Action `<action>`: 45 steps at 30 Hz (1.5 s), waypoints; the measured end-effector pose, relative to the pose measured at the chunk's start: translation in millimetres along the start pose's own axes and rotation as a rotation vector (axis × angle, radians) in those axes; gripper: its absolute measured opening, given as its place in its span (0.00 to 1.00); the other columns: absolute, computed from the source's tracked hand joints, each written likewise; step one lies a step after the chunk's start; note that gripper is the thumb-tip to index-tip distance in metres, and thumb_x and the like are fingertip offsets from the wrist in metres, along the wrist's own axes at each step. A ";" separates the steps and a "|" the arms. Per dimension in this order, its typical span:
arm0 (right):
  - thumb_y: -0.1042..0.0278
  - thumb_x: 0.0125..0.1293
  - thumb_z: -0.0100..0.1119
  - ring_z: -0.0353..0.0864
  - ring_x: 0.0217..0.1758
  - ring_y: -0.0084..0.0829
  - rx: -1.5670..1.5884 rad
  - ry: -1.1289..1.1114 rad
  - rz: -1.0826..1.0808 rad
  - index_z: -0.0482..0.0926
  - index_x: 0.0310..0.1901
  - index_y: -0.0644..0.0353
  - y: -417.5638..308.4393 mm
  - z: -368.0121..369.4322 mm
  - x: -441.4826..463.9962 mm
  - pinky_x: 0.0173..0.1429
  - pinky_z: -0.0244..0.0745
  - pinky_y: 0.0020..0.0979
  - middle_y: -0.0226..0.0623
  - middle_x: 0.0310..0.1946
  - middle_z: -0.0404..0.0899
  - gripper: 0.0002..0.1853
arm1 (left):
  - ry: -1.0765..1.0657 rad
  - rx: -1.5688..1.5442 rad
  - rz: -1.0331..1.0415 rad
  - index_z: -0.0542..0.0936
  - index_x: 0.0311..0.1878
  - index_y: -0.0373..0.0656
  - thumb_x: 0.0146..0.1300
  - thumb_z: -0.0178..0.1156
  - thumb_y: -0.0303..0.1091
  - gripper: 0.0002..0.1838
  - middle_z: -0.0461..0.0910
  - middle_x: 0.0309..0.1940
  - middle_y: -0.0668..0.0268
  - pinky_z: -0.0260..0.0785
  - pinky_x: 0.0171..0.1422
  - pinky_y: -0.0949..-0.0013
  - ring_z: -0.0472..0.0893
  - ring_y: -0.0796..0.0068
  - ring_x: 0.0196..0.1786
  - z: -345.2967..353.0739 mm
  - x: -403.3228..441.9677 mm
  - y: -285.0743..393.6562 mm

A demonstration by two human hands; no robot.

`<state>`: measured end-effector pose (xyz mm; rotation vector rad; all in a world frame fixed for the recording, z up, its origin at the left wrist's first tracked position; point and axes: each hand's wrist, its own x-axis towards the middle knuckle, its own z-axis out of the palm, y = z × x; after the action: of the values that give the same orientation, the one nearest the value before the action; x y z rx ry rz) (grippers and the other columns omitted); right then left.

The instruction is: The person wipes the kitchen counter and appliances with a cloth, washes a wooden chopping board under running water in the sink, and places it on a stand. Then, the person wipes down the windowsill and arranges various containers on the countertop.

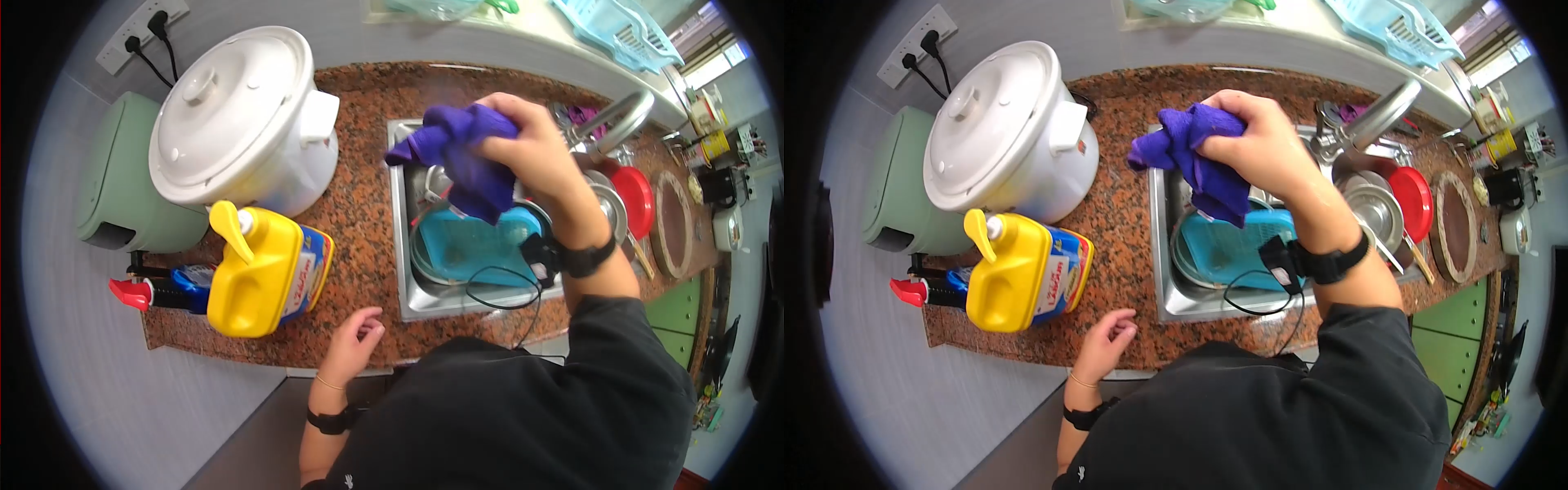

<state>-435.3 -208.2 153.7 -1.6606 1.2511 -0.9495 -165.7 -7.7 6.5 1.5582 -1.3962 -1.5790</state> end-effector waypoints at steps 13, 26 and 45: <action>0.56 0.43 0.62 0.74 0.36 0.20 -0.459 0.571 0.301 0.72 0.42 0.64 -183.3 -245.9 -292.6 0.42 0.70 0.20 0.29 0.32 0.73 0.26 | -0.349 0.111 0.313 0.73 0.51 0.37 0.61 0.57 0.27 0.15 0.78 0.34 0.63 0.70 0.45 0.73 0.77 0.77 0.39 57.7 39.5 76.1; 0.67 0.52 0.63 0.74 0.36 0.24 -0.958 0.611 0.183 0.79 0.34 0.64 13.2 -455.1 -315.5 0.43 0.70 0.25 0.32 0.31 0.74 0.10 | -0.400 0.184 0.502 0.75 0.50 0.39 0.59 0.59 0.27 0.15 0.79 0.32 0.66 0.70 0.42 0.74 0.77 0.79 0.37 234.6 109.1 215.6; 0.72 0.55 0.52 0.71 0.57 0.45 -1.158 -0.031 0.306 0.74 0.49 0.61 335.8 -541.9 -57.6 0.57 0.70 0.41 0.47 0.51 0.72 0.18 | 0.061 0.928 0.368 0.78 0.45 0.40 0.47 0.67 0.38 0.21 0.79 0.40 0.54 0.69 0.53 0.62 0.77 0.56 0.46 421.5 424.6 288.9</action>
<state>-1058.4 -299.1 38.5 -2.1568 2.1592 0.0881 -731.7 -355.6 13.4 1.6209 -2.3954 -0.6542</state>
